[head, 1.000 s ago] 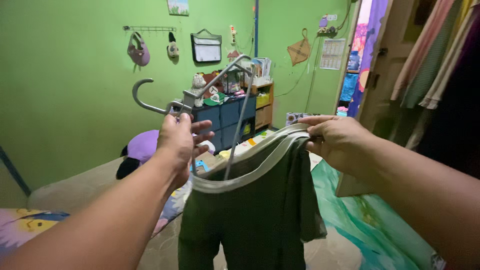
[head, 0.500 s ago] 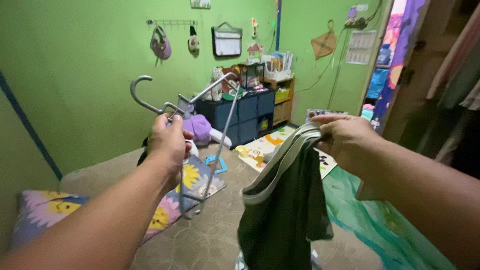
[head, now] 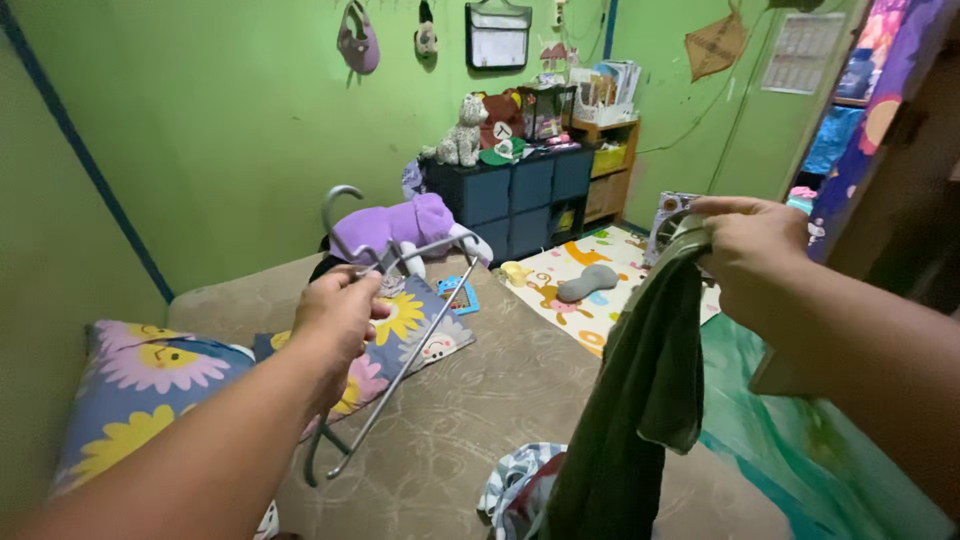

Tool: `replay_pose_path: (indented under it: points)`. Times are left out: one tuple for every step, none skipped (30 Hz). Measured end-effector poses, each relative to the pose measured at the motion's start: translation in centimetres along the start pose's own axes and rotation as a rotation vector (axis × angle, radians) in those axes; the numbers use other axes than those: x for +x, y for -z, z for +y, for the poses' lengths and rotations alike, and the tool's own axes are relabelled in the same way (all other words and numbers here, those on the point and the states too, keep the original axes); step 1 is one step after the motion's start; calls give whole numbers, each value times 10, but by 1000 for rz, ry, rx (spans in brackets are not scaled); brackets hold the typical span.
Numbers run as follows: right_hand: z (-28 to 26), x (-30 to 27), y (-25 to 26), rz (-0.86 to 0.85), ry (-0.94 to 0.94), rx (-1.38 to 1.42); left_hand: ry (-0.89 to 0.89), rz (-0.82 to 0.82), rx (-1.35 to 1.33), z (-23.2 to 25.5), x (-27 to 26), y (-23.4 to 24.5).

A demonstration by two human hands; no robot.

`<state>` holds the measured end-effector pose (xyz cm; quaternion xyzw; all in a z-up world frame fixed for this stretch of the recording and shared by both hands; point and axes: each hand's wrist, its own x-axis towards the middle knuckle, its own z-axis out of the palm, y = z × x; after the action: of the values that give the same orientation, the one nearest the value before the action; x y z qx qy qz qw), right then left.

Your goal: The person removes several garments from a closet, one at a time, by taking them off hangers and placing them on a bed. The items include a green shirt, a purple shirt, a dark patterned top, a white patterned top, and a beige lace top. The hangers are set aside on the bed after each removal.

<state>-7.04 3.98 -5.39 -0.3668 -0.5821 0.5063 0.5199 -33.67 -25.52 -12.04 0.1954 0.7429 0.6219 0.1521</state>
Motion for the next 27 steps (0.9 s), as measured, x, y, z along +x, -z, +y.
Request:
replay_pose_path:
  points:
    - [5,5,0,-5,-6,-7,20,4,8,-2,0,-2]
    - [11,8,0,-2,-17,-9,39,5,16,-4,0,-4]
    - [14,13,1,-5,-18,-22,58,7,25,-5,1,-6]
    - [20,18,2,-16,-27,-31,62,4,22,-6,1,-8]
    - [26,22,2,-22,-37,-40,67,1,19,-6,2,-11]
    - [32,26,3,-29,-48,-53,73,-1,16,-6,1,-13]
    - [37,29,4,-43,-64,-62,76,-2,38,-5,1,-15]
    - [43,31,6,-56,-81,-73,77,-2,60,-4,-1,-17]
    - [50,31,8,-58,-101,-80,78,-1,82,-2,-3,-19]
    - [52,33,10,-95,-109,-79,105,-5,73,-1,-5,-21]
    - [56,31,12,-146,-128,-68,132,-8,64,0,-8,-22]
    - [57,31,15,-196,-134,-58,158,-11,56,1,-10,-24]
    - [58,30,14,-176,-147,-99,172,-22,57,2,-12,-25]
    - [57,28,10,-156,-157,-140,184,-31,56,3,-15,-26]
    - [57,25,6,-136,-167,-181,197,-41,56,3,-17,-27]
    - [56,22,1,-154,-181,-170,204,-38,56,3,-19,-28]
    - [55,17,-3,-173,-195,-158,212,-35,56,1,-20,-29]
    - [55,12,-8,-191,-211,-148,222,-32,56,-2,-21,-28]
    - [55,7,-15,-223,-253,-187,214,-52,49,-5,-21,-27]
    - [57,1,-22,-256,-292,-225,205,-71,42,-9,-20,-26]
    - [58,-5,-28,-289,-331,-263,195,-89,36,-13,-20,-24]
    - [58,-12,-31,-411,-388,-256,188,-108,-7,-17,-19,-21]
    - [61,-22,-32,-532,-444,-248,180,-126,-50,-21,-18,-17]
    - [64,-31,-35,-656,-499,-237,171,-142,-91,-26,-18,-13]
    - [67,-40,-43,-661,-584,-253,184,-118,-142,-31,-19,-10]
    - [70,-49,-54,-668,-670,-273,199,-93,-193,-36,-21,-6]
    - [72,-59,-64,-675,-756,-293,214,-67,-245,-41,-23,-2]
